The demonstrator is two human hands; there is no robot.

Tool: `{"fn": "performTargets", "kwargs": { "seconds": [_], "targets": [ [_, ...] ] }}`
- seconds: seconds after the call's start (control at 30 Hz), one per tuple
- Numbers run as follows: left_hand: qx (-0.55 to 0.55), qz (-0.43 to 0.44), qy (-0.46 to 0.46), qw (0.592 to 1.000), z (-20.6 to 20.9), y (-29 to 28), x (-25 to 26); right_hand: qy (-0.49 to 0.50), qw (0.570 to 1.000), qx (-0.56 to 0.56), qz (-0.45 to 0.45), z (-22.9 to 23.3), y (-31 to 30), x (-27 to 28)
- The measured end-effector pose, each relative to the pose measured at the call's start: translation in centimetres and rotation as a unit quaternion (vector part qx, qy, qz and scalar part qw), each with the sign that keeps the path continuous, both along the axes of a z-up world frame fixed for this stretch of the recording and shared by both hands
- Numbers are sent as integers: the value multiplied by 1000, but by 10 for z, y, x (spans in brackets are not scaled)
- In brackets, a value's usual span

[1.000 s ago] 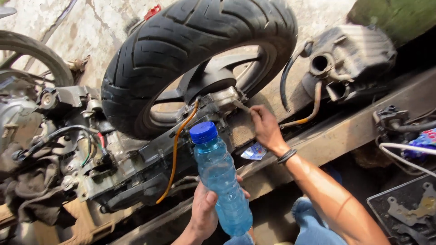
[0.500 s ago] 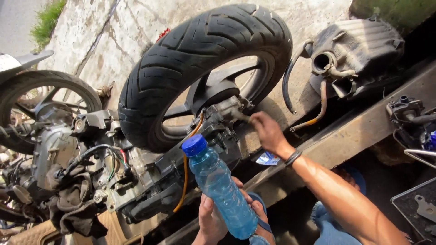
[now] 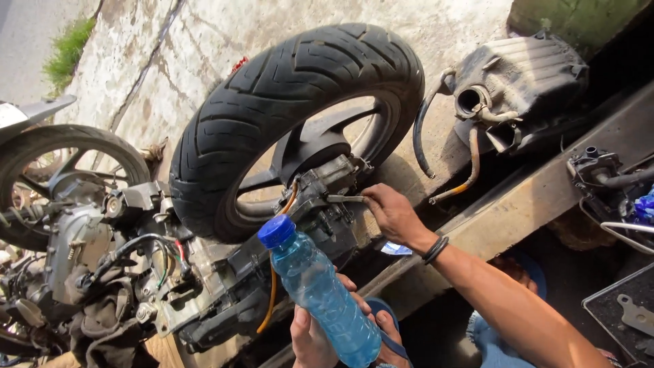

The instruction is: The person pours liquid from a blue plastic bottle onto the rear brake assembly of a motorcycle and scrubs the area with a toothbrush. The person continues scrubbing different parts of the brake assembly while occasionally adding more liquid.

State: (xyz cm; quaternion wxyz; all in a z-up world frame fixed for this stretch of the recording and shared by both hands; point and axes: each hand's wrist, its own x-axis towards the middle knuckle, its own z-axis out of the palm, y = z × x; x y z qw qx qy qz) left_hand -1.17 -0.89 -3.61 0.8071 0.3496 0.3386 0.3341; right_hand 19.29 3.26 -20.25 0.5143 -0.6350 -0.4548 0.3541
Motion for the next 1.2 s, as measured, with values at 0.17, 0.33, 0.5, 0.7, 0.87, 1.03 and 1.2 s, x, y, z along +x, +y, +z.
{"fn": "performTargets", "kwargs": {
  "seconds": [0.17,0.33,0.5,0.7,0.87,1.03,1.2],
  "targets": [
    [13,-19,-35,999,7,0,6,3,1000,-21,6,1,3,13],
    [22,-25,-28,999,-1,-6,-4,15,998,-56,-10,-7,7,18],
    [22,-24,-19,999,-10,-4,-10,45,996,-75,17,-5,4,16],
    [-16,49,-33,998,16,-10,15,41,996,-75,36,-20,13,10],
    [-40,-79,-15,996,13,7,9,2,998,-46,33,-4,12,17],
    [-61,-89,2,994,11,7,6,-21,996,-70,59,-5,15,22],
    [7,-34,-11,999,9,2,9,24,997,25,67,-6,25,6]
  ]
}}
